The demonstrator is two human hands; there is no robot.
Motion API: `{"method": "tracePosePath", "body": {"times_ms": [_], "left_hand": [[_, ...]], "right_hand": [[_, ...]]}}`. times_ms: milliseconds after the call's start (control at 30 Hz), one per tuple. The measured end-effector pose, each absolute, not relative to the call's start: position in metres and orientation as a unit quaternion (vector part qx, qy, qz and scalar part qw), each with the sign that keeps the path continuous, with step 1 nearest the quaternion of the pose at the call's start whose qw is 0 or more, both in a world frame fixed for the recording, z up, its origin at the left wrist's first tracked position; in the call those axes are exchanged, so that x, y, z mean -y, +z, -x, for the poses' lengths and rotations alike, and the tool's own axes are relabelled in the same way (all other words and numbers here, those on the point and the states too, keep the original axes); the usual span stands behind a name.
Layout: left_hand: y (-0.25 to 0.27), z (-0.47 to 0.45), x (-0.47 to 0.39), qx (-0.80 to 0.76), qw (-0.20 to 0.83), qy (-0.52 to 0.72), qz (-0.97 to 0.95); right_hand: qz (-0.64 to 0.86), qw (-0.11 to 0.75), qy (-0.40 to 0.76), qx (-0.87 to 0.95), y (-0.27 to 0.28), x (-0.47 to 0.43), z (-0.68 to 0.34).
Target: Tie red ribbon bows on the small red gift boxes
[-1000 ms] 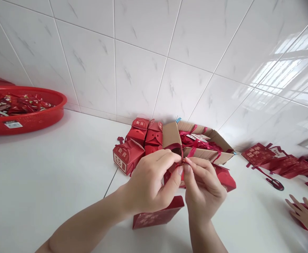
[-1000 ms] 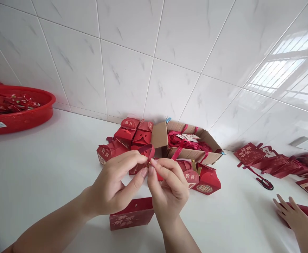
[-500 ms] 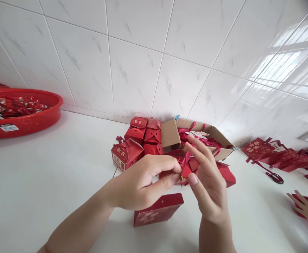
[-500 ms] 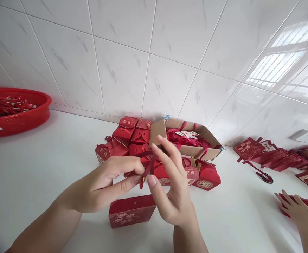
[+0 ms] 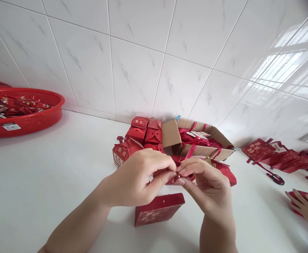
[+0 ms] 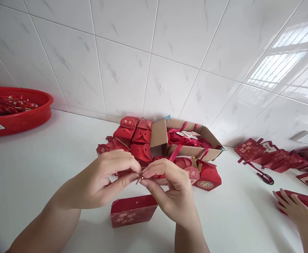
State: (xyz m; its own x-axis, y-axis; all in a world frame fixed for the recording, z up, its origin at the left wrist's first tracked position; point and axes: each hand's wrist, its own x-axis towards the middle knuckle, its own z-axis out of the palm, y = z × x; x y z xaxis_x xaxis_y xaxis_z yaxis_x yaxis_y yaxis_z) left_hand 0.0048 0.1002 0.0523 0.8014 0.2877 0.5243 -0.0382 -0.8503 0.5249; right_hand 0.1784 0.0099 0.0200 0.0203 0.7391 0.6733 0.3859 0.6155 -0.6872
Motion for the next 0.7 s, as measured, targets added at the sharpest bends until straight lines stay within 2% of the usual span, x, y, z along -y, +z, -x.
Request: {"method": "tracePosePath", "body": {"times_ms": [233,700], "left_hand": [[0.054,-0.004,-0.098,-0.046,0.254,0.323,-0.91],[0.05,-0.005,-0.095,-0.052,0.198,0.364,-0.908]], "right_hand": [[0.378,0.58,0.195,0.695,0.019,-0.01,-0.177],[0.377,0.622,0.129,0.674,0.012,-0.013,-0.165]]}}
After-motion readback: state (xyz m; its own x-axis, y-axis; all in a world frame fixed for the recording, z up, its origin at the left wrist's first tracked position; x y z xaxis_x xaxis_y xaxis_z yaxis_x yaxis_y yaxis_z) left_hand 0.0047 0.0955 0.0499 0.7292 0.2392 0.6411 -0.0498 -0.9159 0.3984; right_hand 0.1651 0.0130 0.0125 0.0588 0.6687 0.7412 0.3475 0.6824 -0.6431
